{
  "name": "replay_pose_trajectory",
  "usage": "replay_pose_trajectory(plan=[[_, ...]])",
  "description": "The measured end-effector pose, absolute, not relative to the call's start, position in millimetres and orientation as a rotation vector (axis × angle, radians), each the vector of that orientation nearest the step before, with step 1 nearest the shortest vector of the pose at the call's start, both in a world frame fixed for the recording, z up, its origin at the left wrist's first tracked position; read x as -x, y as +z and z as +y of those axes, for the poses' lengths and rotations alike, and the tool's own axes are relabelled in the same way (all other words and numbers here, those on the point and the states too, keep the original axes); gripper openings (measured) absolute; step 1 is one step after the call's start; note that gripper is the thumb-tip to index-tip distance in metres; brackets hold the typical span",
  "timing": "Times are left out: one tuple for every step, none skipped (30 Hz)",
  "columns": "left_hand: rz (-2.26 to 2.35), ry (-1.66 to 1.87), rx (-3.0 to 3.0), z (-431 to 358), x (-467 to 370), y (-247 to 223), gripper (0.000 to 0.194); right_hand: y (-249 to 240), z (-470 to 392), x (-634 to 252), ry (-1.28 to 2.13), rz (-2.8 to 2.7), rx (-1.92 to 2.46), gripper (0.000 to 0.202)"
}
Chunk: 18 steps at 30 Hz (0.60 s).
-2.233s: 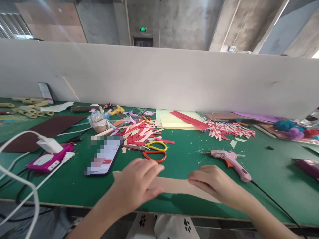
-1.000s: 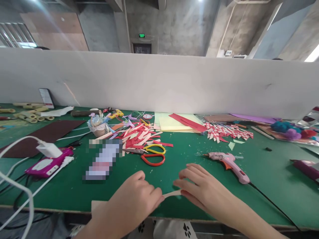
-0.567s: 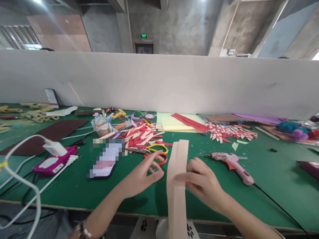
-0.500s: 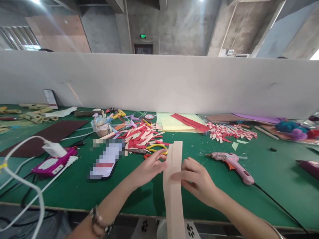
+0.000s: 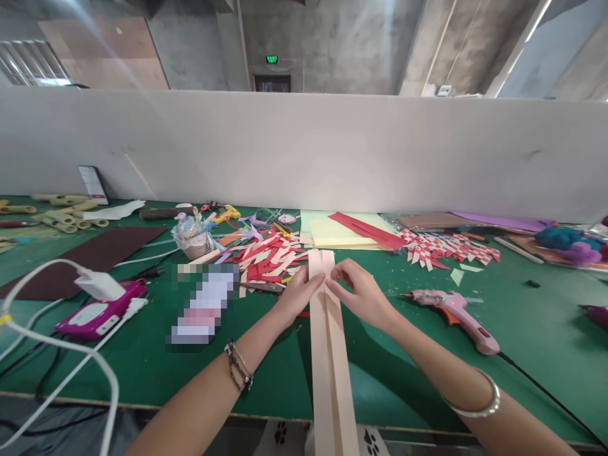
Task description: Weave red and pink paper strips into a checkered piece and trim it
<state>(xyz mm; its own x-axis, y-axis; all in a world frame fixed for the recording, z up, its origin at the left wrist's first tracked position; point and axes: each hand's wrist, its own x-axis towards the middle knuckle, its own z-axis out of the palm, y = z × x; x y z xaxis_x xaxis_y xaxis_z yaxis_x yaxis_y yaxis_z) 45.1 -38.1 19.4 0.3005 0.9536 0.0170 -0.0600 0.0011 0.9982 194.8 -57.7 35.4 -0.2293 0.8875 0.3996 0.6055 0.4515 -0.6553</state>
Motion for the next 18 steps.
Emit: replay_pose_trajectory(plan=[[0.951, 1.015, -1.318, -39, -45, 19, 0.029, 35, -57, -193, 0.502, -1.96, 1.269, 0.019], [0.964, 1.01, -1.334, -39, -45, 18, 0.028, 33, -57, -192, 0.54, -1.956, 1.293, 0.022], [0.973, 1.002, -1.351, -40, -46, 17, 0.026, 31, -58, -190, 0.578, -1.937, 1.319, 0.025], [0.978, 0.99, -1.368, -40, -46, 16, 0.026, 29, -58, -189, 0.607, -1.906, 1.345, 0.027], [0.979, 0.976, -1.384, -41, -47, 15, 0.027, 26, -59, -189, 0.629, -1.875, 1.368, 0.029], [0.977, 0.961, -1.4, -42, -47, 14, 0.028, 24, -60, -189, 0.647, -1.851, 1.387, 0.031], [0.972, 0.945, -1.415, -43, -48, 13, 0.03, 22, -61, -189, 0.662, -1.84, 1.401, 0.032], [0.966, 0.929, -1.428, -44, -49, 13, 0.031, 20, -62, -189, 0.672, -1.838, 1.414, 0.033], [0.959, 0.913, -1.437, -45, -49, 12, 0.032, 18, -63, -189, 0.679, -1.839, 1.425, 0.034], [0.952, 0.897, -1.445, -46, -50, 12, 0.033, 17, -63, -190, 0.688, -1.839, 1.433, 0.035], [0.946, 0.883, -1.45, -47, -51, 12, 0.034, 16, -63, -191, 0.709, -1.835, 1.433, 0.035], [0.942, 0.871, -1.452, -48, -52, 11, 0.035, 15, -63, -191, 0.745, -1.817, 1.425, 0.034], [0.943, 0.863, -1.451, -49, -53, 11, 0.035, 14, -62, -192, 0.791, -1.784, 1.409, 0.034], [0.95, 0.856, -1.445, -49, -54, 10, 0.035, 13, -61, -193, 0.839, -1.737, 1.386, 0.033], [0.966, 0.851, -1.436, -49, -55, 9, 0.034, 12, -60, -194, 0.878, -1.683, 1.363, 0.031], [0.991, 0.847, -1.424, -48, -55, 8, 0.033, 12, -59, -195, 0.907, -1.629, 1.341, 0.031], [1.023, 0.846, -1.408, -48, -56, 6, 0.032, 12, -58, -196, 0.928, -1.576, 1.324, 0.031], [1.058, 0.849, -1.391, -47, -56, 5, 0.031, 12, -57, -197, 0.95, -1.525, 1.311, 0.031]])
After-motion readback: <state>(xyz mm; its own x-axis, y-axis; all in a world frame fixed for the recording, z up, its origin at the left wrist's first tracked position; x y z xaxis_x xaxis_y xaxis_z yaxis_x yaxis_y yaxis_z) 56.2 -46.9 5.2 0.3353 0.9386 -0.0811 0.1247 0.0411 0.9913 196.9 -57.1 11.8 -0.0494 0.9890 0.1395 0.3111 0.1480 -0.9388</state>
